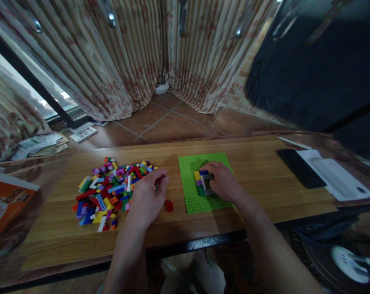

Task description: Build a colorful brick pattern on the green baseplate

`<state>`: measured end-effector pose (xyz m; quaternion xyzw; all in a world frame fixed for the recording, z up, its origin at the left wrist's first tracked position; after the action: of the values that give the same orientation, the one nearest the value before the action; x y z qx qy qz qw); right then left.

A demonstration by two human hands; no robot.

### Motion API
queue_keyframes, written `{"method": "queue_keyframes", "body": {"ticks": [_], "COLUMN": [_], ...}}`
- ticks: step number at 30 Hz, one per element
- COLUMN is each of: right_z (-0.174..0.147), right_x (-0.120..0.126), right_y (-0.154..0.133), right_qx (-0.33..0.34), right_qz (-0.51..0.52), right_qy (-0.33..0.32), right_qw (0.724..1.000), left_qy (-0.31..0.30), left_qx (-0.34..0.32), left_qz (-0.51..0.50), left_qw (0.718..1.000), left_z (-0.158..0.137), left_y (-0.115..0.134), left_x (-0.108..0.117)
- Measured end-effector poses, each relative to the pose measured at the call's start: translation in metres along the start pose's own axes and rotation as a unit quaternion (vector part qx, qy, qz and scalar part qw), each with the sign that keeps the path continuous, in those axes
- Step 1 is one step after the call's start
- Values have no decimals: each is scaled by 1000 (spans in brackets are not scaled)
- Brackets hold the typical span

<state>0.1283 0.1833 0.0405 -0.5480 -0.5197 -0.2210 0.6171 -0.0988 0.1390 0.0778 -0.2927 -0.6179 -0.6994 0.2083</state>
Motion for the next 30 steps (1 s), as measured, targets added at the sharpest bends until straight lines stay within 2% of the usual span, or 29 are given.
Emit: {"method": "queue_keyframes", "body": {"ticks": [6,9,12,15,21,30], "right_z": [-1,-3,-4,-1,6,6], "right_x": [-4,4,11,8,-3,-3], "right_y": [-20,-16,-5,3,7,10], "right_qx": [37,27,-12,-46,-10,-10], "right_qz": [39,93,136,127,106,104], "right_qy": [-16,18,73,80,66,80], "right_qw": [998,995,988,988,992,991], "left_qy": [-3,-2,-1,-8,-8,-5], "left_qx": [1,0,-5,-11,-5,10], "left_qz": [-5,-8,-6,1,6,-5], "left_qw": [1000,1000,1000,1000,1000,1000], "left_z": [-1,-1,0,1,0,-2], "left_y": [0,-1,0,3,3,-2], "left_x": [-1,0,0,1,2,4]}}
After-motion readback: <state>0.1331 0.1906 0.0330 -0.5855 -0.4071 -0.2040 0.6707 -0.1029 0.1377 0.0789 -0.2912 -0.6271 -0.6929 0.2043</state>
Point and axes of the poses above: each hand's wrist, its own z-axis towards the middle knuckle, its own x-axis out of the back of the hand, y = z × x, the point moved 6 cm from there along z, towards the middle knuckle, and after that the axes turned 11 degrees about -y, right-handed, at the moved point
